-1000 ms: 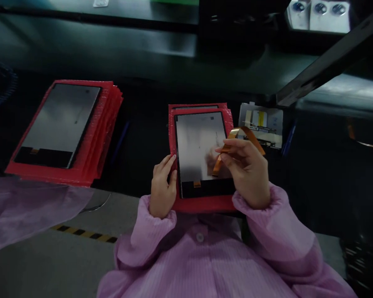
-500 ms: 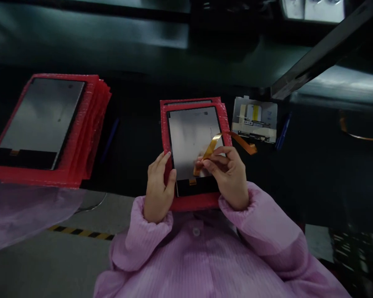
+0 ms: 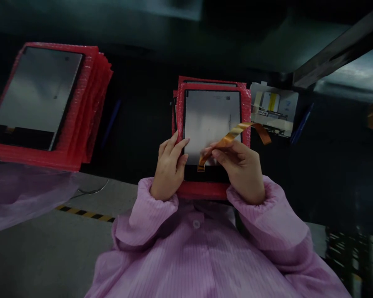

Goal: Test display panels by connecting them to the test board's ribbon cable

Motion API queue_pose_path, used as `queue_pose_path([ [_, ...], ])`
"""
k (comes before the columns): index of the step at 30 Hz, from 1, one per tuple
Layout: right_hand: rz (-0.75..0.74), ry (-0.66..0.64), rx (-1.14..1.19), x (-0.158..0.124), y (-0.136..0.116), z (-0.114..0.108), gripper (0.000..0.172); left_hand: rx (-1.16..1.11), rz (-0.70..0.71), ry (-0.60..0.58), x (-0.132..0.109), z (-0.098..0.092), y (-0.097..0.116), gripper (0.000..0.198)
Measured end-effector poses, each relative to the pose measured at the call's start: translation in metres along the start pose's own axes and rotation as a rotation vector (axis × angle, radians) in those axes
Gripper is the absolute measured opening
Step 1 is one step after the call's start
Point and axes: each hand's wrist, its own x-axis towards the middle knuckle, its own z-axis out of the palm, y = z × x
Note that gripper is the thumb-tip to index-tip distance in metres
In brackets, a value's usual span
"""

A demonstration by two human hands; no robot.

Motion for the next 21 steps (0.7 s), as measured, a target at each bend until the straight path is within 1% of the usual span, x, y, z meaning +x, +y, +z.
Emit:
queue_pose_path([
  [3, -0.016, -0.005, -0.014, 0.001, 0.001, -0.002, 0.008, 0.038, 0.128, 0.094, 0.001, -0.006, 0.004, 0.025],
  [4, -0.028, -0.008, -0.025, 0.001, 0.002, -0.002, 0.008, 0.048, 0.17, 0.107, 0.001, -0.008, 0.005, 0.022],
  [6, -0.046, -0.015, -0.042, 0.001, 0.002, -0.002, 0.009, 0.048, 0.215, 0.077, 0.003, -0.009, 0.007, 0.019],
  [9, -0.047, -0.029, -0.047, 0.001, 0.003, -0.002, 0.011, 0.002, 0.211, 0.013, 0.007, -0.004, 0.006, 0.013],
  [13, -0.04, -0.077, -0.057, -0.001, 0.004, -0.004, 0.016, -0.054, 0.183, 0.015, 0.009, 0.003, 0.005, 0.009],
  [15, -0.058, -0.128, -0.163, -0.003, 0.005, -0.005, 0.022, -0.073, 0.164, 0.017, 0.009, 0.004, 0.006, 0.009],
  [18, -0.161, -0.182, -0.373, -0.005, 0.007, -0.006, 0.03, -0.092, 0.134, 0.006, 0.01, 0.003, 0.008, 0.009],
  [21, -0.237, -0.166, -0.435, -0.006, 0.009, -0.005, 0.024, -0.094, 0.135, -0.014, 0.01, 0.002, 0.008, 0.008],
])
